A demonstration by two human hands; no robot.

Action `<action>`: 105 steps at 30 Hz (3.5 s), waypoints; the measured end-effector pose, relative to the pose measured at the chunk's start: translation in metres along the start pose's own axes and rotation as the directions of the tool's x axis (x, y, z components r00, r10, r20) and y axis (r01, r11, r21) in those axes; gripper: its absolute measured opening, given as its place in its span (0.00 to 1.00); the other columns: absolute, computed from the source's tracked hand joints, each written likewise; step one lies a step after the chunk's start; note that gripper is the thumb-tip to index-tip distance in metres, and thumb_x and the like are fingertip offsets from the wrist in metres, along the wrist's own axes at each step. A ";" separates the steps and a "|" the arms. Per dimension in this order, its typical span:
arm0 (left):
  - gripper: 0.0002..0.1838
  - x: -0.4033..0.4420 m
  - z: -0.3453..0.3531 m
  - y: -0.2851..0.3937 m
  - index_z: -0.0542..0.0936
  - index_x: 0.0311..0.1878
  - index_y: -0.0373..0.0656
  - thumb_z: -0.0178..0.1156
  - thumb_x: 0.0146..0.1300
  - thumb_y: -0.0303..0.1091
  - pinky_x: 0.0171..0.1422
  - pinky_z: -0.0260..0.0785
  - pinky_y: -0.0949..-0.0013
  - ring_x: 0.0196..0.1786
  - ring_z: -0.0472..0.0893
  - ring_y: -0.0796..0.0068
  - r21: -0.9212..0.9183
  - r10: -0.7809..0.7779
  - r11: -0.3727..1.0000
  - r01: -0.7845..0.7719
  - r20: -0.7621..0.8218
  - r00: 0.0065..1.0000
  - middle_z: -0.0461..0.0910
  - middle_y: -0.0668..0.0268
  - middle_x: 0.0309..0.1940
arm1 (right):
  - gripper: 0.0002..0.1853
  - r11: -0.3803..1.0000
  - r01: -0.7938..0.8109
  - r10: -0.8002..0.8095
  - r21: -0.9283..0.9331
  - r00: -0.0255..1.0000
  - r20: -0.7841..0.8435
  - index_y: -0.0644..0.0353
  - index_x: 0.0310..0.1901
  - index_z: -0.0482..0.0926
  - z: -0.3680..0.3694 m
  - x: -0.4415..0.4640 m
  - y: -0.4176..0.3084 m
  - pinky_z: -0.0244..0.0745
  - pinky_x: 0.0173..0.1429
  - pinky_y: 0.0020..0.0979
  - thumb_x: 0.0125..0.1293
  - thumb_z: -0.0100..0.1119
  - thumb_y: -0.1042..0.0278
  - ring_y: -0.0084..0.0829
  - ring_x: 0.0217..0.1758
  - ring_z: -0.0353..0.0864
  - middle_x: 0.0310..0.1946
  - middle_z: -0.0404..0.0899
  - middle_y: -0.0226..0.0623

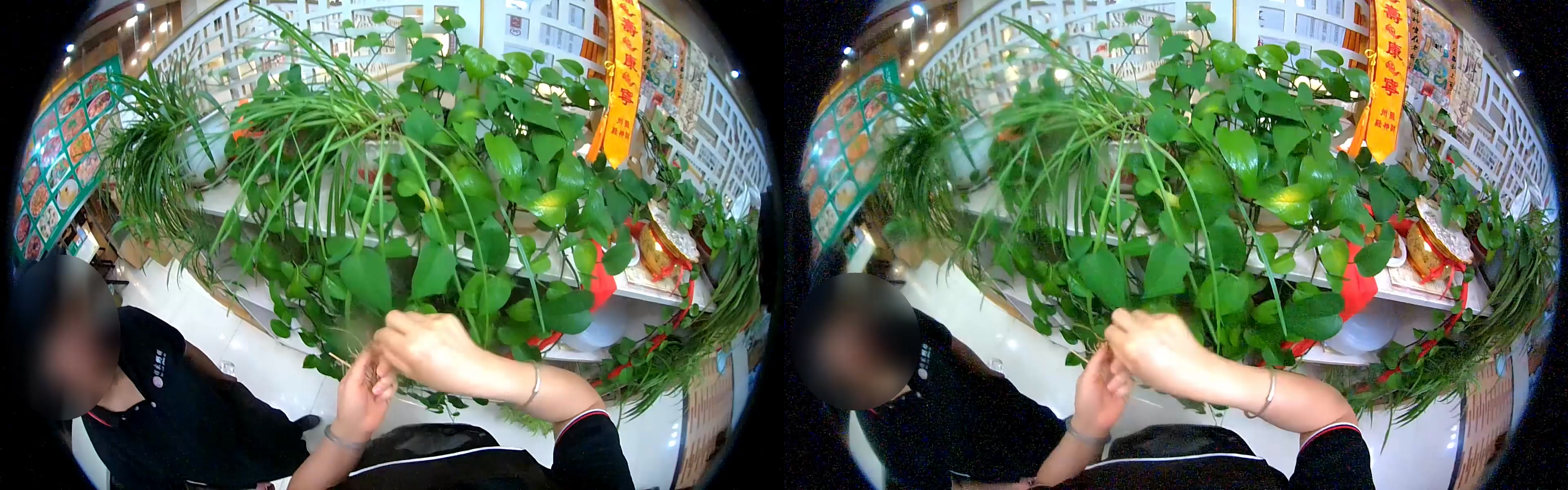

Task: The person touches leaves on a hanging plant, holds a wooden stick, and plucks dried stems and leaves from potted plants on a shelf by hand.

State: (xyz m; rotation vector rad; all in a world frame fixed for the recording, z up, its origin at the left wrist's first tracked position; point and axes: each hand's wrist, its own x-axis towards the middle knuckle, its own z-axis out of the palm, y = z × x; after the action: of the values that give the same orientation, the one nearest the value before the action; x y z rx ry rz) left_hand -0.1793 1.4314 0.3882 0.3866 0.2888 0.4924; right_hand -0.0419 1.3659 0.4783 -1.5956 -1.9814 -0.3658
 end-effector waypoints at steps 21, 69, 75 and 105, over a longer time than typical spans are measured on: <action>0.12 -0.003 -0.037 0.012 0.70 0.38 0.47 0.44 0.71 0.43 0.22 0.48 0.81 0.21 0.57 0.85 -0.093 0.082 0.992 -0.090 -0.091 0.992 0.60 0.75 0.23 | 0.07 0.799 0.090 0.153 -0.594 0.926 0.346 0.61 0.32 0.81 -0.051 0.061 0.105 0.62 0.65 0.42 0.49 0.60 0.71 0.35 0.51 0.74 0.38 0.78 0.35; 0.12 0.003 -0.054 0.021 0.71 0.38 0.47 0.43 0.72 0.42 0.22 0.49 0.82 0.21 0.58 0.84 -0.135 0.008 0.991 -0.008 0.003 1.000 0.62 0.75 0.23 | 0.04 0.884 -0.068 -0.072 -0.462 0.958 -0.278 0.58 0.28 0.79 -0.041 0.051 0.082 0.58 0.67 0.48 0.47 0.63 0.73 0.34 0.45 0.76 0.27 0.78 0.30; 0.12 -0.003 -0.030 0.015 0.71 0.37 0.46 0.44 0.72 0.42 0.22 0.51 0.81 0.21 0.60 0.84 0.036 0.006 0.999 -0.005 -0.016 1.000 0.71 0.69 0.30 | 0.17 0.963 0.270 -0.260 -0.009 0.918 -0.301 0.60 0.42 0.79 -0.011 0.005 0.007 0.78 0.42 0.30 0.46 0.63 0.74 0.31 0.37 0.79 0.39 0.79 0.38; 0.11 -0.013 -0.076 0.054 0.70 0.39 0.46 0.45 0.71 0.42 0.22 0.51 0.81 0.21 0.58 0.83 -0.116 0.241 0.957 -0.266 -0.193 0.951 0.60 0.74 0.21 | 0.13 0.965 -0.199 0.199 -0.170 0.980 -0.019 0.60 0.39 0.82 -0.125 0.161 0.117 0.73 0.49 0.40 0.60 0.51 0.62 0.45 0.41 0.80 0.37 0.81 0.45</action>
State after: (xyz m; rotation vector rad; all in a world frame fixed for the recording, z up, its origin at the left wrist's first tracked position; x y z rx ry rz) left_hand -0.2386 1.4904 0.3463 0.2425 0.3760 0.7992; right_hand 0.0810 1.4581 0.6565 -1.8831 -1.8078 -0.4675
